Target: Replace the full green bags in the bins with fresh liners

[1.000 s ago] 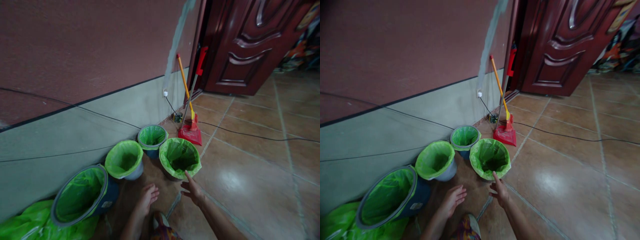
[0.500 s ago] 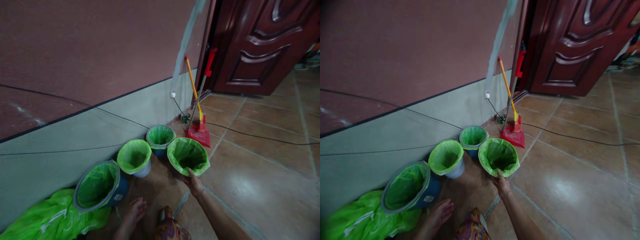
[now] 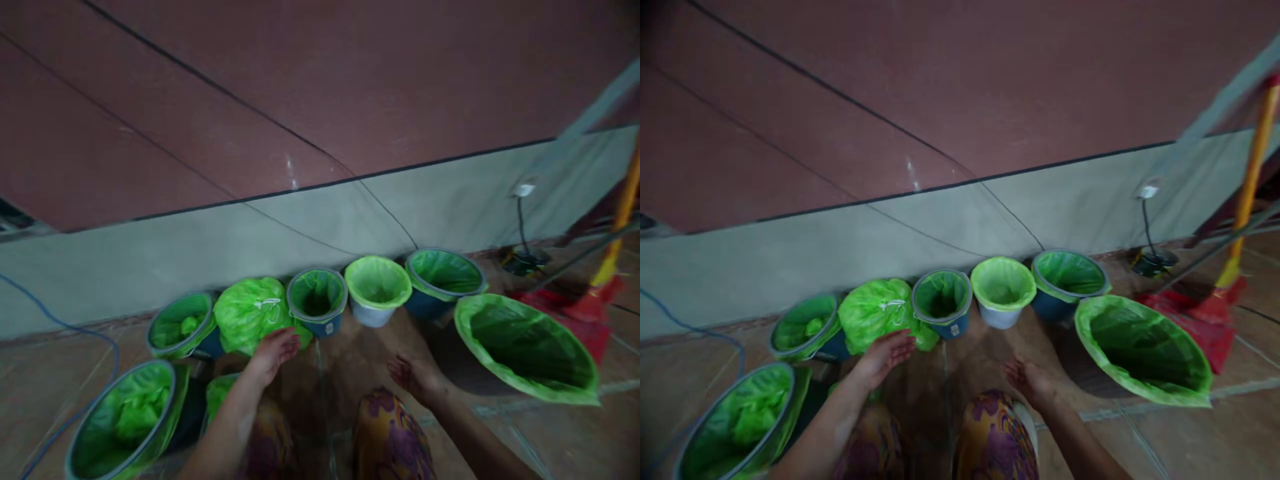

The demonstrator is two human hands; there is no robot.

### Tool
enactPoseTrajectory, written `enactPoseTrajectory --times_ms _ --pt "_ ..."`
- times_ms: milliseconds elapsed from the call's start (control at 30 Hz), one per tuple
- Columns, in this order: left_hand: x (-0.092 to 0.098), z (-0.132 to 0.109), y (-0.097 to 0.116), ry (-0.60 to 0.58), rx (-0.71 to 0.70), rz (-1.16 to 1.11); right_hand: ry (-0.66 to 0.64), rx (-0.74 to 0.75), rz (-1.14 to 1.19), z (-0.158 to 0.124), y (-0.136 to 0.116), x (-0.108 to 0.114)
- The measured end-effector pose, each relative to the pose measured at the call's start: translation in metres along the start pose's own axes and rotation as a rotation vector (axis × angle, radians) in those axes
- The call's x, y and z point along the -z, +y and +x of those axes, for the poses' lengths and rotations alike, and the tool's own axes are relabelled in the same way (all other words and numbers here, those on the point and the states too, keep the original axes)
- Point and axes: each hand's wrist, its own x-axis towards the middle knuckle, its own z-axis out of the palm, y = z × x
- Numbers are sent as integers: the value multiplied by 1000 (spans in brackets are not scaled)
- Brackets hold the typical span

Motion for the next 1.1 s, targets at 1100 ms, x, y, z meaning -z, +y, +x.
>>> enactPoseTrajectory --times_ms 1100 --pt "324 133 -3 610 115 -661 -531 131 -946 -6 161 -566"
